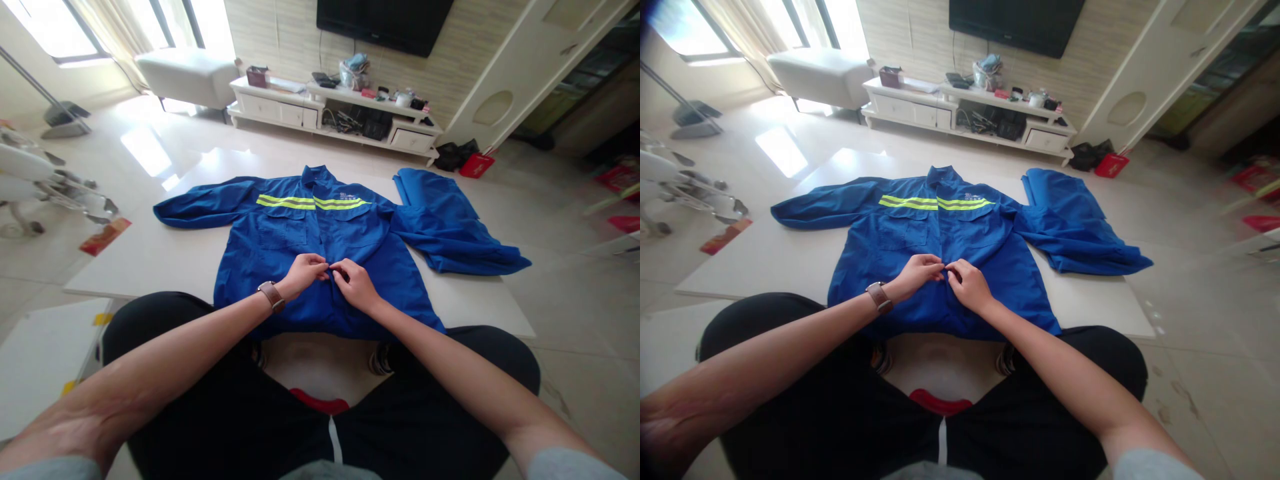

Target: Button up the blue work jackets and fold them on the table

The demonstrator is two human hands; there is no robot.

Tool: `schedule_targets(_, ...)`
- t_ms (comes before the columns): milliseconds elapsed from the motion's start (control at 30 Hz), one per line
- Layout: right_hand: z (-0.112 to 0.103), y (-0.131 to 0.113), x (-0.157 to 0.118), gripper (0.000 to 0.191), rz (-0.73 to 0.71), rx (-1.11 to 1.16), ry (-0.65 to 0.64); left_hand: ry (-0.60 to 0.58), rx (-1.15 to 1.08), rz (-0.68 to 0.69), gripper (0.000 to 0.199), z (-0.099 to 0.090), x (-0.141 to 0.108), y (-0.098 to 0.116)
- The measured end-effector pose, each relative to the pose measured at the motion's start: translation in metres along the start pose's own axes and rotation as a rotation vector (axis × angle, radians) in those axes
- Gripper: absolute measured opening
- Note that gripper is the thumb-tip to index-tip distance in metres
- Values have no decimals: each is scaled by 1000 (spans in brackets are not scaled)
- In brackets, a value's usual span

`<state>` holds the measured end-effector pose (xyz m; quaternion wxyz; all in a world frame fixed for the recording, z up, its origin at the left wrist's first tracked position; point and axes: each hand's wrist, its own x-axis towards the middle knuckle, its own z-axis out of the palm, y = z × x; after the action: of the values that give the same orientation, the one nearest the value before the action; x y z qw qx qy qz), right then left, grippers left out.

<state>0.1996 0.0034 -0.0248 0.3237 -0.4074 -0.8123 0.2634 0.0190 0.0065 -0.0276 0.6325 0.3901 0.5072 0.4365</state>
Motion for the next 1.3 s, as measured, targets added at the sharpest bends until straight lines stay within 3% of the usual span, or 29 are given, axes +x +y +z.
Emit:
schedule_targets(233, 0, 2, 1, 14, 19, -10, 55, -23, -17, 13, 28, 0, -3, -1)
schedule_targets(900, 2, 4, 3, 13, 46, 8, 87, -47, 166, 214, 16, -2, 2, -8)
schedule_targets(1133, 2, 5, 3, 9, 105, 4, 107, -34, 167, 214, 19, -1, -1, -8)
schedule_targets(1300, 1, 4, 2, 12, 55, -2, 72, -18, 160, 191, 18, -2, -1, -8)
